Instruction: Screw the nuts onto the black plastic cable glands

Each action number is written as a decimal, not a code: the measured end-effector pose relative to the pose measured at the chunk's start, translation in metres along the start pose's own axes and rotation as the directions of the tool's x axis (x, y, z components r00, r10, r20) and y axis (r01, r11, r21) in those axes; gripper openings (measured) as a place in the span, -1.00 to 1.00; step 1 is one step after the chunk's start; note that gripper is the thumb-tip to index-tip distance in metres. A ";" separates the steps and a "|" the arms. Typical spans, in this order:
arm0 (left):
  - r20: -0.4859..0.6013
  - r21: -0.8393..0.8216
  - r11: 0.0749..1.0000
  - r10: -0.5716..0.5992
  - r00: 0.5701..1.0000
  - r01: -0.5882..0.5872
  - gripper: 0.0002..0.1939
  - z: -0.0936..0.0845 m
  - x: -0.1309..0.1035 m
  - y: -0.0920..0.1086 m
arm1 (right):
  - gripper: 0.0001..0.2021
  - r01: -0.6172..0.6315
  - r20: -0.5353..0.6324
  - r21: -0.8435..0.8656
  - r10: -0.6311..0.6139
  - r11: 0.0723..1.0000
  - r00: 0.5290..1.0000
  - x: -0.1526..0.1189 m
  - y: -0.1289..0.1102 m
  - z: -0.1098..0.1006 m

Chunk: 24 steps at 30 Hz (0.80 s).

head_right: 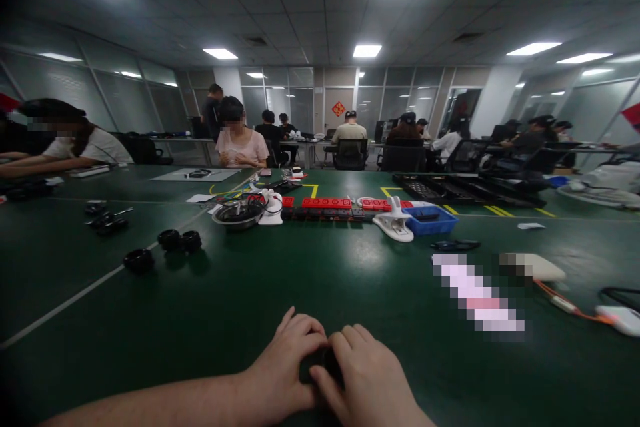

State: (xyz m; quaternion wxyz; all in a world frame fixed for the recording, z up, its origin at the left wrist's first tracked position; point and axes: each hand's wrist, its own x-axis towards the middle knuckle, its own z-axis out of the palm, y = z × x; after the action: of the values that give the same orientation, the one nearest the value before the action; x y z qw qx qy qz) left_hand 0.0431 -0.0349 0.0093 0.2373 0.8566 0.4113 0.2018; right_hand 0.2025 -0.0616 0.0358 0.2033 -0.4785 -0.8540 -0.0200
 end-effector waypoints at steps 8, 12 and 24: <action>-0.006 0.009 1.000 -0.011 1.000 0.011 -0.61 0.002 0.002 -0.001 | -0.95 -0.032 0.023 0.025 0.032 0.999 0.999 -0.001 0.003 0.003; 0.012 0.015 1.000 -0.005 1.000 0.005 -0.63 0.002 0.002 -0.003 | -0.94 -0.042 0.066 0.030 0.040 0.999 0.997 0.001 0.003 0.003; 0.063 0.053 0.999 0.002 0.998 -0.006 -0.63 0.002 0.008 -0.011 | -0.93 -0.034 0.133 0.061 0.025 0.998 0.991 0.005 0.008 0.004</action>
State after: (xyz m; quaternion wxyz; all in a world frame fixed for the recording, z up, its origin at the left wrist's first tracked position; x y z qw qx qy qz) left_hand 0.0418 -0.0232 0.0023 0.2269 0.8694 0.4071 0.1641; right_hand 0.2058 -0.0526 0.0323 0.1616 -0.4847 -0.8586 0.0414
